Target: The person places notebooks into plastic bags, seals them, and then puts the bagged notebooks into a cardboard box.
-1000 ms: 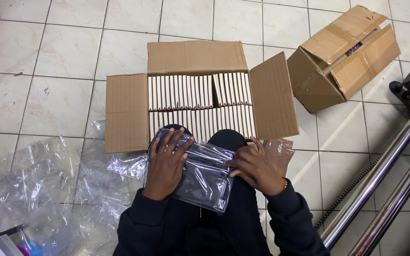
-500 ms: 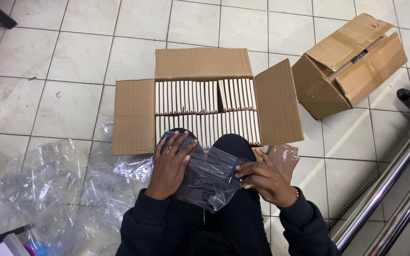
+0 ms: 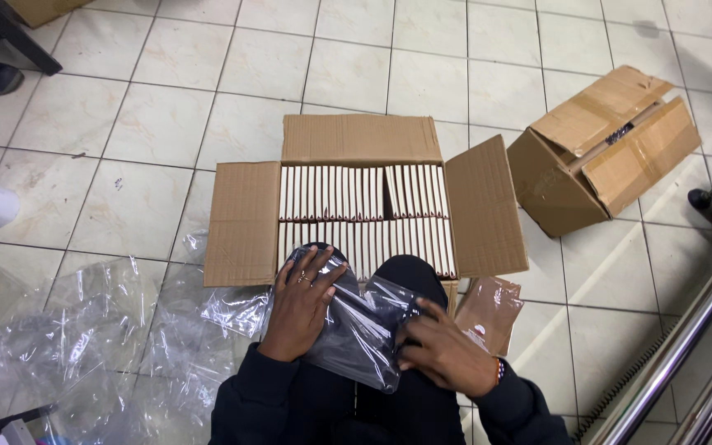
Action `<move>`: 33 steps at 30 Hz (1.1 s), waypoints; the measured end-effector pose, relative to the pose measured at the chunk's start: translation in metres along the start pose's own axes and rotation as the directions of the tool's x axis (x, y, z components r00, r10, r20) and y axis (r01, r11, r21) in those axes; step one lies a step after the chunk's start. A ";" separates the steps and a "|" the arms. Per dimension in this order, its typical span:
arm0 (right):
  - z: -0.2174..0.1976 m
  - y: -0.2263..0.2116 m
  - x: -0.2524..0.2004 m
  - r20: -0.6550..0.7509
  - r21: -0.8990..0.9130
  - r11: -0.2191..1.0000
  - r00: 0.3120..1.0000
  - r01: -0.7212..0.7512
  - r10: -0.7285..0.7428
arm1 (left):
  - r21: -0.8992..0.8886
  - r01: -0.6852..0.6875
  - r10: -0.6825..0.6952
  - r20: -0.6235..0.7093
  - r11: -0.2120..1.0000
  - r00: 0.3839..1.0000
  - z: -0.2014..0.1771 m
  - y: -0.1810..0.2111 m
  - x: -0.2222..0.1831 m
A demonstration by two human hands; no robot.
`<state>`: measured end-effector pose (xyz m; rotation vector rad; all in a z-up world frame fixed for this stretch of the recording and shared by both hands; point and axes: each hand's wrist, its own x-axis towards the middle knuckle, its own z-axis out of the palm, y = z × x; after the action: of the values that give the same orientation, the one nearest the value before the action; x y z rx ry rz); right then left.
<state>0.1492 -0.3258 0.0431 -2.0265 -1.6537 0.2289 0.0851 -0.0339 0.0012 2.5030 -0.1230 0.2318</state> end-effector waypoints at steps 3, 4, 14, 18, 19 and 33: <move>-0.001 -0.005 0.002 0.075 0.012 0.998 0.995 0.063 -0.063 | 0.025 -0.002 0.002 0.007 1.000 1.000 0.002 -0.001 0.000; 0.002 -0.002 0.000 0.045 -0.019 0.998 0.997 0.067 -0.066 | 0.015 -0.003 0.003 0.007 1.000 1.000 0.003 -0.002 0.000; 0.063 0.029 -0.042 -0.743 0.368 0.918 0.546 -0.150 0.387 | -0.692 0.048 0.071 0.143 0.720 0.987 -0.070 0.007 -0.009; 0.023 0.002 0.013 -0.837 0.509 0.859 0.261 0.051 0.480 | -0.716 -0.153 0.262 0.043 0.681 0.964 -0.083 -0.018 -0.037; 0.022 0.001 0.017 -0.794 0.603 0.796 0.139 0.049 0.592 | -0.757 -0.130 0.244 0.040 0.641 0.969 -0.083 -0.020 -0.043; 0.031 0.001 0.002 -0.557 0.802 0.589 0.473 0.095 0.682 | -0.737 0.219 -0.543 -0.232 0.640 0.807 -0.091 -0.001 -0.003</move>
<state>0.1367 -0.3151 0.0167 -1.3380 -0.3434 0.0171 0.0699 0.0214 0.0726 1.6152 0.4575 0.4635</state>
